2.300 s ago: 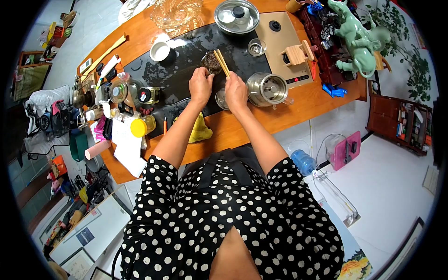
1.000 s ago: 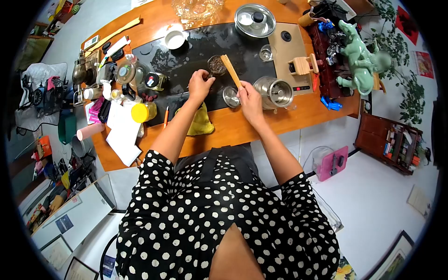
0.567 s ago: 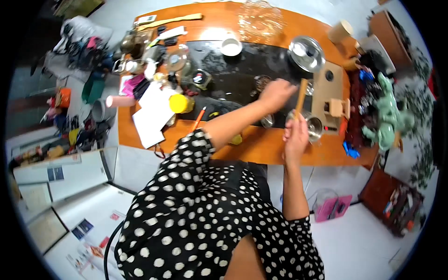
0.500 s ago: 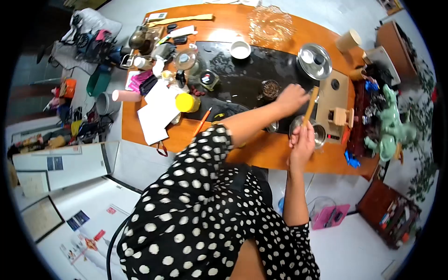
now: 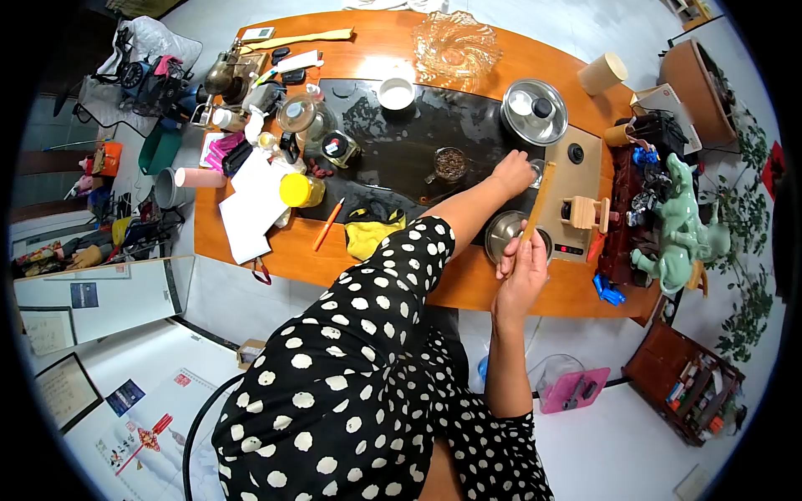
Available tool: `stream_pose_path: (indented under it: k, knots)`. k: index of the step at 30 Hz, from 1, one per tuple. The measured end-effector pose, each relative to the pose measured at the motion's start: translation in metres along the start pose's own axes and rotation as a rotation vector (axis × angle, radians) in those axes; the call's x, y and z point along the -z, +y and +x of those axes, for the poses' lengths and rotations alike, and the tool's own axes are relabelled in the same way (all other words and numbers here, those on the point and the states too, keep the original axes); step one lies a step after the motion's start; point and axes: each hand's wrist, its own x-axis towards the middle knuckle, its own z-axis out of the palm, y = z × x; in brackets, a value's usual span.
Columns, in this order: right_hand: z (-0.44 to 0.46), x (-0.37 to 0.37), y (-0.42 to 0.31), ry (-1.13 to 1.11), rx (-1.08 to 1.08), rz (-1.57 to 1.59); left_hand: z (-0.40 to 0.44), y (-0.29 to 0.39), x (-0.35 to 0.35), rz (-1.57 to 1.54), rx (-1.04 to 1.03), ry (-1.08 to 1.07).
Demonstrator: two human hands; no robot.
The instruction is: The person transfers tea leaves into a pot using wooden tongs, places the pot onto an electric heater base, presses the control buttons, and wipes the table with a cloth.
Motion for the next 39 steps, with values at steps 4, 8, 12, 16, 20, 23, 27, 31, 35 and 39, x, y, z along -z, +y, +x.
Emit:
stream_pose_path:
  k: [4,8,12,16,20,23,27,31,35,39]
  knots:
    - [-0.003,0.000,-0.004,-0.006,-0.005,-0.016,-0.012,-0.006,0.020,-0.098,0.001,0.234]
    - [-0.009,-0.002,-0.002,-0.066,-0.017,-0.006,-0.054,-0.027,0.068,-0.283,0.025,0.486]
    - [-0.012,-0.013,0.003,-0.114,-0.020,0.005,-0.119,-0.058,0.115,-0.361,0.242,0.489]
    - [-0.017,-0.032,0.005,-0.162,-0.039,-0.013,-0.180,-0.095,0.123,-0.535,0.483,0.406]
    - [-0.024,-0.050,0.013,-0.210,-0.033,0.013,-0.219,-0.134,0.085,-0.951,0.812,0.130]
    - [-0.029,-0.058,0.014,-0.236,-0.021,-0.022,-0.231,-0.154,0.073,-1.441,1.036,-0.088]
    - [-0.035,-0.063,0.021,-0.222,-0.017,-0.026,-0.237,-0.164,0.069,-1.954,1.288,-0.237]
    - [-0.038,-0.062,0.025,-0.193,-0.017,-0.041,-0.233,-0.168,0.063,-1.987,1.235,-0.143]
    - [-0.038,-0.059,0.029,-0.170,-0.039,-0.061,-0.213,-0.160,0.056,-0.919,0.939,0.082]
    - [-0.037,-0.056,0.040,-0.141,-0.070,-0.030,-0.200,-0.152,0.050,-0.497,0.773,0.214]
